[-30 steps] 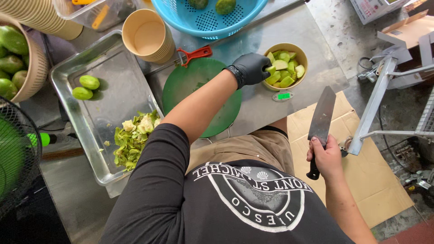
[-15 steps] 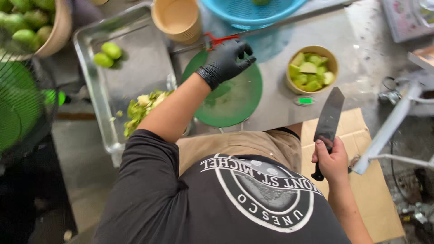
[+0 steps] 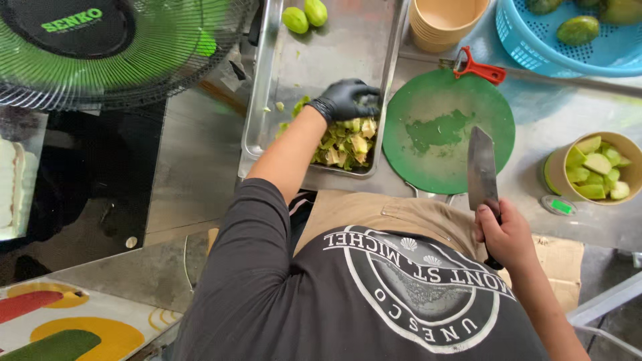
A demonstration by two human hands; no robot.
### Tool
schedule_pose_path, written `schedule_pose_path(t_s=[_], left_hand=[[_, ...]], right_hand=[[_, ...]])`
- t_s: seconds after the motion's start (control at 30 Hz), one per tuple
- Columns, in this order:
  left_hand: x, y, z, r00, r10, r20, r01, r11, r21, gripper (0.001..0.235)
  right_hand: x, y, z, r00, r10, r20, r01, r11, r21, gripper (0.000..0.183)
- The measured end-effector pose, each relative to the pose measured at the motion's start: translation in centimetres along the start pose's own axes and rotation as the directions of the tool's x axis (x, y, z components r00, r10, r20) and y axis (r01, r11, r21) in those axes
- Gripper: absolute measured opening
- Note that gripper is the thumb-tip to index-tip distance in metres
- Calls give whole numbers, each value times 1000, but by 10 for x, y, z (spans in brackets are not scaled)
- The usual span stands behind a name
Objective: The person chops small green fruits on a cutting board using a knife and places the pieces into a bowl.
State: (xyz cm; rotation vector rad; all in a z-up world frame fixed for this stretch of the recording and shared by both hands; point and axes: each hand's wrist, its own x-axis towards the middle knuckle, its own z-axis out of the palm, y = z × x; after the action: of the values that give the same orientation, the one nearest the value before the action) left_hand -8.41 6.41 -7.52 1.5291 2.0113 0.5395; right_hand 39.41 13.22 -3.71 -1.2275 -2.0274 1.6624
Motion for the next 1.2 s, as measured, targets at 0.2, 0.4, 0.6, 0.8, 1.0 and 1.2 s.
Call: schedule_pose_path(t_s=[0.2,0.4,0.6,0.8,1.0,1.2], left_hand=[[8,-26,5,987,149,53,-149,989,-8,59],[82,-134,-69,798,-156,-583,324,925,197,55],[114,-162,-94,875,-101,-474,273,910,311,45],[116,-135,-113,956,-117,-269,215,904,369,38],[86,-52,-112,948,5,-317,53,983,175,55],[41,77,-19,956,294,11,-294,954,58,48]], right_hand=[[-6,2,11,1000,-31,0,31,983,-182,24],[-26,35,0,979,113,-167,-117,993,-17,20],[-53,51,0,936,199,-291,-223,974,-50,24],[-71,36,23,952,118,-282,-178,964,-196,36],[-63,19,31,934,158,-320,-237,945,-226,34],[-18,-1,22,954,101,-281,-180,945,-273,28]])
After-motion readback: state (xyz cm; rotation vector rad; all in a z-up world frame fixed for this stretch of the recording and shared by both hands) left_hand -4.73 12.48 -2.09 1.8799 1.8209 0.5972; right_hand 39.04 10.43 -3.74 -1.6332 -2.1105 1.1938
